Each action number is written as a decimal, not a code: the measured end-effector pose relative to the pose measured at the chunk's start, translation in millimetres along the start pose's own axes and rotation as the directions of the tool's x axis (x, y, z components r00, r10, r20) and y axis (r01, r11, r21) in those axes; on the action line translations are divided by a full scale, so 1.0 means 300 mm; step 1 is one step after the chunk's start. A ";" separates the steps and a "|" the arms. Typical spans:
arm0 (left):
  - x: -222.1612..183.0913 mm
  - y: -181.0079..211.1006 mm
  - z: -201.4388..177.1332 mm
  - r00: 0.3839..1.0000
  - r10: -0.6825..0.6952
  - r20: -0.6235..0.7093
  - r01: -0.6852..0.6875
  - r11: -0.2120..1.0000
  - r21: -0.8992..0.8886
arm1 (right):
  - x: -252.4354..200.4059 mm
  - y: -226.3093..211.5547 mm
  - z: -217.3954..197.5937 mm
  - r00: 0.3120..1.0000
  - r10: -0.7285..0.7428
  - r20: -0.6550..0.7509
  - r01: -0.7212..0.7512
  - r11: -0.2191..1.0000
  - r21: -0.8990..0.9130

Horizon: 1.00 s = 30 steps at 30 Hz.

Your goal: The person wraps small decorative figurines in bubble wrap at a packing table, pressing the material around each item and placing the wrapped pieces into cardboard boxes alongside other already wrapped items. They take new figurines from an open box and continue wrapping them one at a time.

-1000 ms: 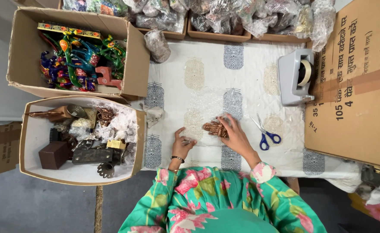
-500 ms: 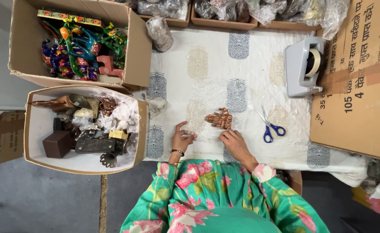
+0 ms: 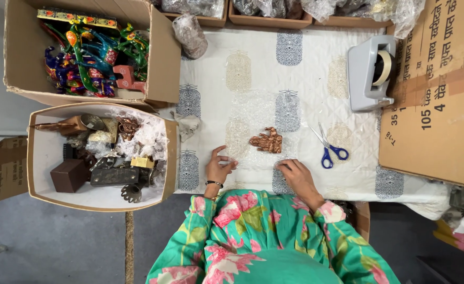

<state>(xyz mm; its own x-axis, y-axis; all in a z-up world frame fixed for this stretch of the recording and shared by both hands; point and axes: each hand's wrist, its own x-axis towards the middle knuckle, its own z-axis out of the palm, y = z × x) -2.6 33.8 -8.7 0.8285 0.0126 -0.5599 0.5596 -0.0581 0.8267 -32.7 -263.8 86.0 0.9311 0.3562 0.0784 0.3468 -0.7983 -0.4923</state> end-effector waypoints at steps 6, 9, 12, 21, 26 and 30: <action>-0.119 0.253 0.026 0.842 0.538 -0.025 -0.415 0.677 0.607 | 0.015 -0.016 -0.043 1.000 0.008 0.026 -0.009 0.999 0.035; -0.108 0.238 0.065 0.607 0.730 0.314 -0.707 0.315 0.633 | 0.017 -0.005 -0.031 0.999 0.017 0.048 -0.019 0.999 0.040; -0.098 0.225 0.126 0.495 0.637 0.591 -0.844 0.192 0.500 | 0.027 -0.007 -0.032 0.998 0.016 0.053 -0.017 0.999 0.029; -0.067 0.128 0.151 0.553 0.616 0.561 -0.810 0.241 0.534 | 0.025 -0.022 -0.039 1.000 0.025 0.005 -0.026 0.999 0.035; -0.108 0.243 0.154 0.725 0.502 0.472 -0.689 0.532 0.492 | 0.020 -0.023 -0.032 1.000 0.023 -0.005 -0.022 0.999 0.050; -0.074 0.166 0.180 0.646 0.575 0.502 -0.758 0.404 0.512 | 0.023 -0.020 -0.036 1.000 0.018 0.008 -0.018 1.000 0.020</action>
<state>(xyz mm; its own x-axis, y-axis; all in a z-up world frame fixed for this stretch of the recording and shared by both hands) 5.8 -23.2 41.9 0.8459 -0.5264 0.0864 -0.4134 -0.5446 0.7297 -27.1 -261.8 99.0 0.9363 0.3456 0.0631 0.3277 -0.7946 -0.5111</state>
